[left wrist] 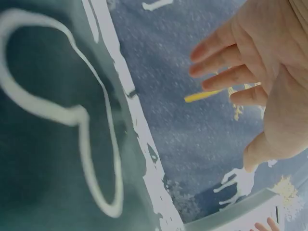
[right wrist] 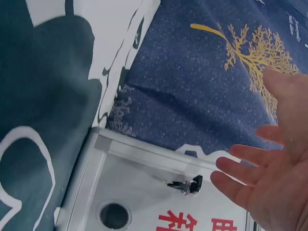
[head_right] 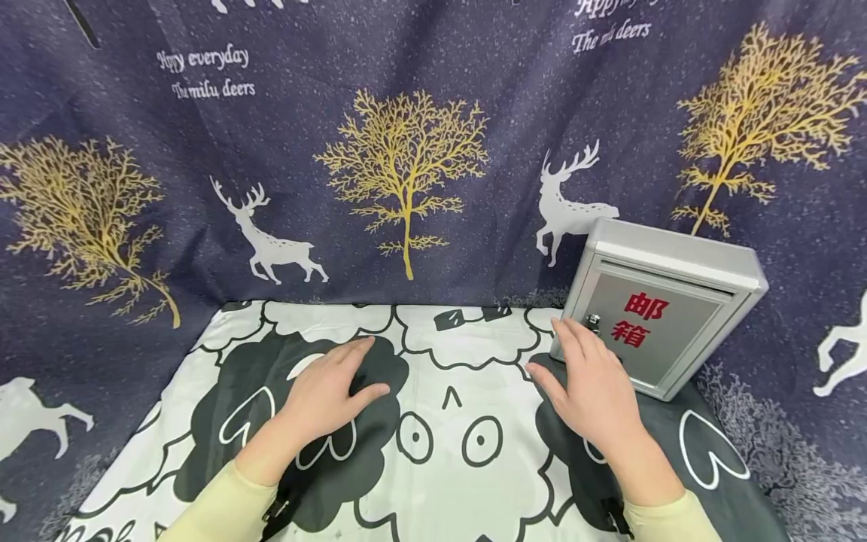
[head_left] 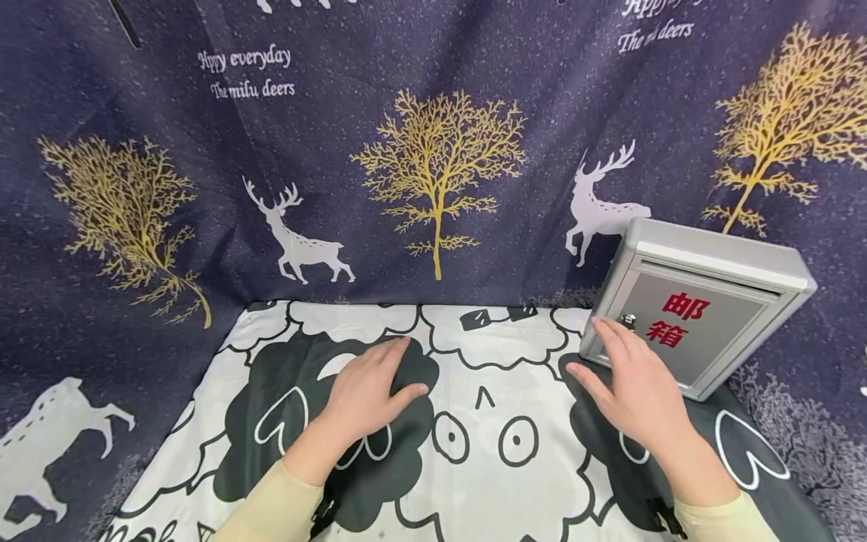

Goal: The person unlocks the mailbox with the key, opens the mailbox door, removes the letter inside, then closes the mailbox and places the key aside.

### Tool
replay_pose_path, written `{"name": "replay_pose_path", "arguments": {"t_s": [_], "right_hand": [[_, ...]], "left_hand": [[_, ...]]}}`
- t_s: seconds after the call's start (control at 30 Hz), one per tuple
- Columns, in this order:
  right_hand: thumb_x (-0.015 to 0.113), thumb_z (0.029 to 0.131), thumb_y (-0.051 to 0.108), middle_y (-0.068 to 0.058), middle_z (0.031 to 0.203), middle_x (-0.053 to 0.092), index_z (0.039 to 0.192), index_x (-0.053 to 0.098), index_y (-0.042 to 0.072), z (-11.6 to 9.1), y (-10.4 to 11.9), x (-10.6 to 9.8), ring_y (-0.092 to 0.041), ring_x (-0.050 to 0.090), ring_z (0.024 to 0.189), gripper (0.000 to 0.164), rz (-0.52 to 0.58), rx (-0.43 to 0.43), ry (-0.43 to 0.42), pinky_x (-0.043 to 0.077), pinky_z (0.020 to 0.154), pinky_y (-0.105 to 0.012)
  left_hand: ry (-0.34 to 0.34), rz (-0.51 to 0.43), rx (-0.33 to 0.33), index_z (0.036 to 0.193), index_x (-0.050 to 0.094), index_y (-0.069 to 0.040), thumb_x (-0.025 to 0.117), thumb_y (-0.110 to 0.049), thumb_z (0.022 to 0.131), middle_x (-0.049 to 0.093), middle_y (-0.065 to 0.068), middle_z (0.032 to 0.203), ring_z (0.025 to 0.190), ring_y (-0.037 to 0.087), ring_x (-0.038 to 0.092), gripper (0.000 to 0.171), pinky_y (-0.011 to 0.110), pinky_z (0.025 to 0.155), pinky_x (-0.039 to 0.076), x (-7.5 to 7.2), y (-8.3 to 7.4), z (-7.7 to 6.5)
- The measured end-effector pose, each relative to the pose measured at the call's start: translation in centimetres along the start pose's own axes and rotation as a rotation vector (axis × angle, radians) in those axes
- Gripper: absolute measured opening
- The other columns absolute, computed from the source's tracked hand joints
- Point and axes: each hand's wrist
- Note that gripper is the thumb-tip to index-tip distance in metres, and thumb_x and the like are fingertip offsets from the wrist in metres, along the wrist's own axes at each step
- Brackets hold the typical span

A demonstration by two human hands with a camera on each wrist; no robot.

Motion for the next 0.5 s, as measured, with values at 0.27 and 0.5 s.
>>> {"name": "replay_pose_path", "arguments": {"t_s": [0.27,0.5], "right_hand": [[0.086,0.099,0.034,-0.033,0.149,0.060,0.156,0.056,-0.002,-0.1,-1.2,-0.7,-0.056,0.058,0.135,0.074,0.005,0.070,-0.070,0.048,0.103,-0.075],[0.082,0.100,0.029,-0.031,0.136,0.067,0.150,0.062,0.001,-1.2,-2.7,-1.5,-0.054,0.063,0.120,0.060,-0.008,0.147,-0.192,0.050,0.083,-0.076]], "left_hand": [[-0.008,-0.090,0.003,0.165,0.053,-0.007,0.072,-0.058,0.106,0.063,0.016,0.157,0.143,0.035,0.063,0.080,0.056,0.108,0.058,-0.1,-2.8,2.6],[-0.005,-0.143,0.004,0.165,0.053,-0.010,0.070,-0.059,0.107,0.066,0.014,0.155,0.135,0.034,0.068,0.078,0.056,0.097,0.063,0.7,-4.8,4.5]]}}
Point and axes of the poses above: each hand's wrist, its own z-axis towards the middle knuckle, its own x-axis out of the palm, y = z × x
